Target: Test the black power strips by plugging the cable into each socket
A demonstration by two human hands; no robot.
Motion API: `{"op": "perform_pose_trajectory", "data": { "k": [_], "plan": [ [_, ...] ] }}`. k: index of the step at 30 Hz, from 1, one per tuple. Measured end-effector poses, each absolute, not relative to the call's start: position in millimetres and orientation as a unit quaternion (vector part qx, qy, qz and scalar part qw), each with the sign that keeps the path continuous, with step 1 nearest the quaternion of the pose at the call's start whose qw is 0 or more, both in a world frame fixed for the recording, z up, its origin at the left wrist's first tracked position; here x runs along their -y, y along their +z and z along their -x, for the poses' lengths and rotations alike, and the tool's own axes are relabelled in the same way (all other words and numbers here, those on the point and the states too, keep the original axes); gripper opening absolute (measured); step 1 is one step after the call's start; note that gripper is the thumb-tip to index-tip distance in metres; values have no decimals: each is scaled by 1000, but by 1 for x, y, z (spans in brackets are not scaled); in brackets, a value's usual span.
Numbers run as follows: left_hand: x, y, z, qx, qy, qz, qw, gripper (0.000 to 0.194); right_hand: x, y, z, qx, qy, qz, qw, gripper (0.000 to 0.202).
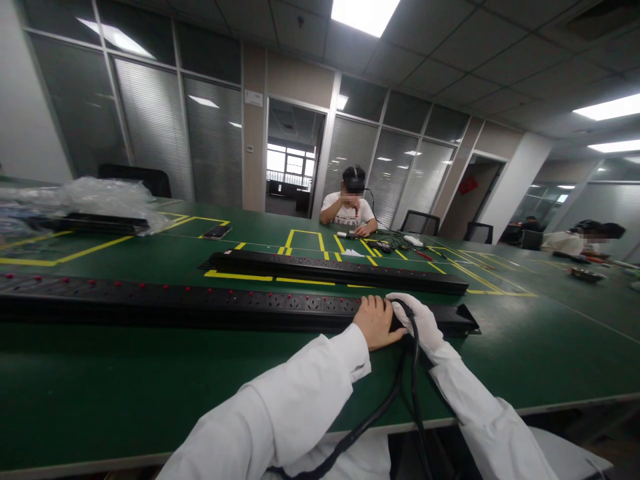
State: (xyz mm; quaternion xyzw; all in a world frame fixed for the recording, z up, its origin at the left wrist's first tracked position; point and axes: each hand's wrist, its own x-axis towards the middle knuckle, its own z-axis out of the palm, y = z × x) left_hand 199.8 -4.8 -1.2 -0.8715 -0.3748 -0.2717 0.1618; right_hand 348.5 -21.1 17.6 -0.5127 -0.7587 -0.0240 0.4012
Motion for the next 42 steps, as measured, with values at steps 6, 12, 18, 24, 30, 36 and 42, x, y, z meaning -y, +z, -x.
{"op": "perform_pose_trajectory", "data": {
  "k": [6, 12, 18, 24, 30, 36, 42],
  "plan": [
    [3, -4, -201, 378, -271, 869, 167, 70, 20, 17, -349, 757, -25, 512, 405, 27],
    [2, -4, -202, 377, -269, 870, 171, 67, 19, 15, -349, 756, -8, 513, 407, 28],
    [3, -3, -201, 376, -267, 872, 165, 66, 18, 15, -350, 756, -10, 516, 403, 27],
    [3, -2, -201, 378, -268, 869, 172, 64, 21, 17, -346, 746, -40, 530, 402, 26],
    [3, -3, -201, 377, -270, 869, 173, 64, 21, 26, -342, 749, -84, 545, 367, 29],
    [3, -3, -199, 373, -264, 873, 173, 69, 19, 27, -342, 749, -98, 545, 363, 30],
    [3, -3, -199, 375, -269, 871, 172, 70, 21, 24, -344, 755, -68, 535, 373, 29]
  ]
}}
